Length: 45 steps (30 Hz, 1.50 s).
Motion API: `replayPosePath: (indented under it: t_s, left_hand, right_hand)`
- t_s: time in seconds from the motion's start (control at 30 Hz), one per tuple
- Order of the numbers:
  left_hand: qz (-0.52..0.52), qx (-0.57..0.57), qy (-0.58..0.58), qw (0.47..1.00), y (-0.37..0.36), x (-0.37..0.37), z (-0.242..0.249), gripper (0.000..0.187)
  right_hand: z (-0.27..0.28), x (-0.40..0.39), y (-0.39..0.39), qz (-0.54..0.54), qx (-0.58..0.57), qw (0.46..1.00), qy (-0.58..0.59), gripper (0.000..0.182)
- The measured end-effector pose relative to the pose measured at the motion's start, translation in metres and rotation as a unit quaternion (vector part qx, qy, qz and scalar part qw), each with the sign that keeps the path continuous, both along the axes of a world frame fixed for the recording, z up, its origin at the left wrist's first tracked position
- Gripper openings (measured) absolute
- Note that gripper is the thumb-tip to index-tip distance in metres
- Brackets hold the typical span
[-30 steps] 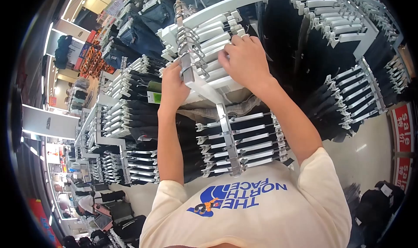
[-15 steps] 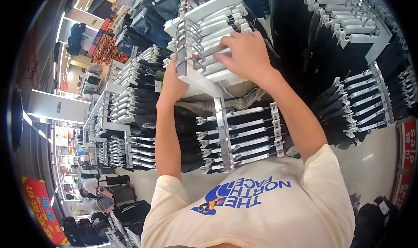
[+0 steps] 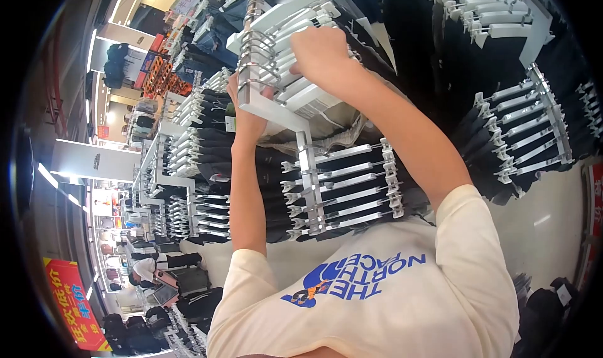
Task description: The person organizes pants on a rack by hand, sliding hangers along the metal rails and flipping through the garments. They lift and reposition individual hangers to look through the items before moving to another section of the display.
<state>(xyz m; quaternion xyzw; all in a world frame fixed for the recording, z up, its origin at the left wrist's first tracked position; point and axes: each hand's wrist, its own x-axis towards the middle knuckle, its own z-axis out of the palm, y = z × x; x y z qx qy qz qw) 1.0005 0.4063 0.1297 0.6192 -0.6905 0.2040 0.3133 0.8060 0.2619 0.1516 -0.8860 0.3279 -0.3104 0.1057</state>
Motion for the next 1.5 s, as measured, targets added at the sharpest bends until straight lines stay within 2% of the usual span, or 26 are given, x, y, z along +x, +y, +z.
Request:
replayPosePath:
  t_s: [0.07, 0.13, 0.17, 0.3, 0.37, 0.4, 0.47, 0.53, 0.6, 0.63, 0.7, 0.73, 0.8, 0.83, 0.9, 1.03, 1.2, 1.27, 1.33, 1.37, 1.43, 1.5]
  left_hand:
    - [0.007, -0.004, 0.004, 1.0, 0.001, 0.004, -0.007, 0.043]
    - [0.036, 0.056, 0.008, 0.998, 0.005, 0.002, -0.004, 0.026]
    - [0.034, 0.028, -0.012, 0.999, 0.005, -0.001, -0.003, 0.013]
    - [0.058, 0.017, -0.067, 0.996, 0.008, -0.001, -0.006, 0.009]
    - [0.027, 0.043, 0.116, 0.992, 0.011, -0.008, -0.006, 0.014]
    - [0.025, 0.044, 0.112, 0.992, 0.015, -0.009, -0.004, 0.014]
    - [-0.006, 0.107, 0.218, 0.97, 0.022, -0.012, -0.001, 0.014]
    - [-0.017, 0.133, 0.202, 0.97, 0.026, -0.004, 0.017, 0.016]
    - [-0.024, 0.222, 0.2, 0.954, 0.026, -0.003, 0.033, 0.018]
    - [-0.016, 0.23, 0.169, 0.958, 0.023, -0.007, 0.04, 0.019]
    - [-0.004, 0.237, 0.132, 0.963, 0.02, -0.017, 0.051, 0.019]
    - [0.006, 0.244, 0.096, 0.965, 0.018, -0.02, 0.054, 0.019]
    - [0.011, 0.241, 0.087, 0.967, 0.011, -0.015, 0.049, 0.017]
    - [0.008, 0.239, 0.099, 0.966, 0.009, -0.009, 0.045, 0.016]
    - [-0.009, 0.211, 0.142, 0.967, 0.007, -0.008, 0.039, 0.013]
    - [0.001, 0.196, 0.137, 0.971, 0.004, -0.008, 0.038, 0.012]
    - [0.052, 0.188, 0.066, 0.979, 0.01, -0.018, 0.038, 0.016]
    - [0.059, 0.205, 0.084, 0.973, 0.011, -0.013, 0.034, 0.016]
    - [-0.003, 0.174, 0.09, 0.981, 0.013, -0.005, 0.026, 0.012]
    - [0.002, 0.192, 0.097, 0.976, 0.017, 0.001, 0.025, 0.014]
    - [0.015, 0.189, 0.084, 0.978, 0.018, -0.007, 0.029, 0.014]
    - [0.024, 0.169, 0.071, 0.983, 0.017, -0.006, 0.025, 0.014]
  right_hand:
    - [0.0, -0.002, 0.0, 0.007, 0.021, 1.0, -0.003, 0.037]
    - [-0.003, 0.0, -0.002, 0.007, 0.027, 1.0, -0.007, 0.037]
    - [-0.003, 0.0, -0.004, 0.011, 0.037, 0.999, -0.003, 0.037]
    - [-0.003, -0.006, -0.004, 0.038, 0.058, 0.998, -0.011, 0.038]
    - [-0.008, -0.006, -0.004, 0.045, 0.058, 0.997, -0.024, 0.037]
    - [-0.009, -0.006, -0.003, 0.052, 0.058, 0.996, -0.032, 0.036]
    - [-0.015, -0.007, 0.001, 0.056, 0.036, 0.997, -0.041, 0.033]
    - [-0.023, -0.007, 0.005, 0.063, 0.013, 0.997, -0.048, 0.03]
    - [-0.027, -0.008, 0.007, 0.095, -0.045, 0.989, -0.106, 0.025]
    - [-0.028, -0.012, 0.008, 0.095, -0.046, 0.988, -0.109, 0.025]
    - [-0.032, -0.023, 0.015, 0.119, -0.129, 0.963, -0.202, 0.017]
    - [-0.033, -0.029, 0.021, 0.117, -0.127, 0.963, -0.205, 0.017]
    - [-0.036, -0.043, 0.031, 0.139, -0.195, 0.951, -0.197, 0.011]
    - [-0.041, -0.046, 0.035, 0.132, -0.215, 0.954, -0.162, 0.024]
    - [-0.049, -0.051, 0.043, 0.133, -0.199, 0.957, -0.162, 0.025]
    - [-0.049, -0.057, 0.041, 0.163, -0.186, 0.962, -0.119, 0.027]
    - [-0.044, -0.062, 0.031, 0.217, -0.172, 0.956, -0.099, 0.028]
    - [-0.044, -0.063, 0.025, 0.228, -0.167, 0.954, -0.096, 0.028]
    - [-0.044, -0.061, 0.02, 0.234, -0.169, 0.95, -0.121, 0.028]
    - [-0.045, -0.06, 0.019, 0.235, -0.167, 0.95, -0.123, 0.028]
    - [-0.044, -0.059, 0.019, 0.233, -0.081, 0.962, -0.114, 0.028]
    - [-0.043, -0.061, 0.019, 0.234, -0.069, 0.963, -0.112, 0.028]
